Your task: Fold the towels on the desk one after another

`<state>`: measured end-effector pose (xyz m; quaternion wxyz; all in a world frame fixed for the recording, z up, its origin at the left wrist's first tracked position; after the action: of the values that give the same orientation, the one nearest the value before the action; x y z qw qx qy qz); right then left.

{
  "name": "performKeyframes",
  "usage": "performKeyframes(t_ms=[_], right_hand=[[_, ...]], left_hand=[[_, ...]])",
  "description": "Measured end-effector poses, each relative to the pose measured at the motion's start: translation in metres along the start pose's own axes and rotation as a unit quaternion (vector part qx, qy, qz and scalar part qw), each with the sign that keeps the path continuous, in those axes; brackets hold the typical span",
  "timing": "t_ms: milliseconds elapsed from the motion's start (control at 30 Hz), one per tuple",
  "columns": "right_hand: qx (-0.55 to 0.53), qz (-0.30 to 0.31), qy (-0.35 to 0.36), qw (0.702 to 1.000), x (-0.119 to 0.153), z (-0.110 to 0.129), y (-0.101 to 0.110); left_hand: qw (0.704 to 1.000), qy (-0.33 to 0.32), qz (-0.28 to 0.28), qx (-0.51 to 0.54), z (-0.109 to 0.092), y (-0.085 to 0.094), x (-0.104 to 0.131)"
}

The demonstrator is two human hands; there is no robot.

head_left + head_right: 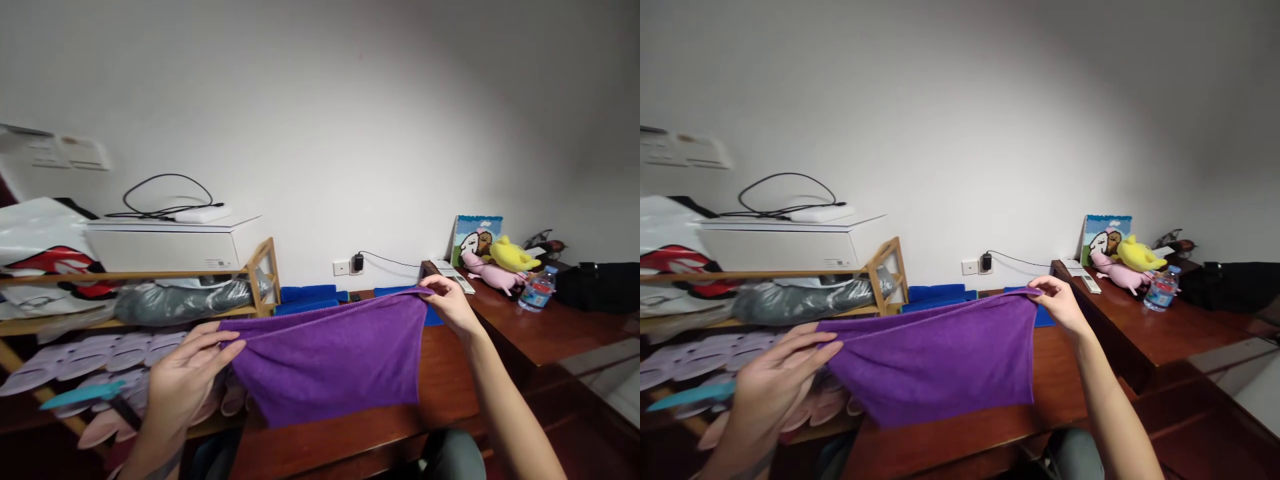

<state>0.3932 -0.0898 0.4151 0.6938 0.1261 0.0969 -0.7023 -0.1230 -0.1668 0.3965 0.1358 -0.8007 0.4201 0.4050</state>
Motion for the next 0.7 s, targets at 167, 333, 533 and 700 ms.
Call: performKeyframes(t_ms=[167,333,533,700], right_hand=[[0.027,-0.022,-0.038,0.999,-0.012,-0.051,0.029],[0.085,-0.031,-0.148,0.985,-0.058,-0.182,0.014],[0.204,-0.094,-0.255,0.941,-0.096,-0.319,-0.038],[0.256,-0.139,-0.247,0.924,-0.097,-0.349,-0.050]], left_hand=[[0.993,0.016,0.100,0.064,0.031,-0.069,-0.019],[0.967,0.091,0.226,0.075,0.147,-0.161,0.007],[0.950,0.120,0.287,-0.030,0.253,-0.232,0.068],[0.958,0.097,0.247,-0.109,0.273,-0.239,0.086]])
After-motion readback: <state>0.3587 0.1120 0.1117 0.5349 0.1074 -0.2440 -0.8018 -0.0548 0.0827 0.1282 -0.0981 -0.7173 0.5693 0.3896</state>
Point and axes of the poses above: each hand's wrist, its own x-axis away from the middle knuckle, its own y-axis out of the back of the hand, z = x × y, the point moved 8 cm from there along -x, towards the middle knuckle, and after that the axes turned 14 degrees about -y, right-handed, at the moved point
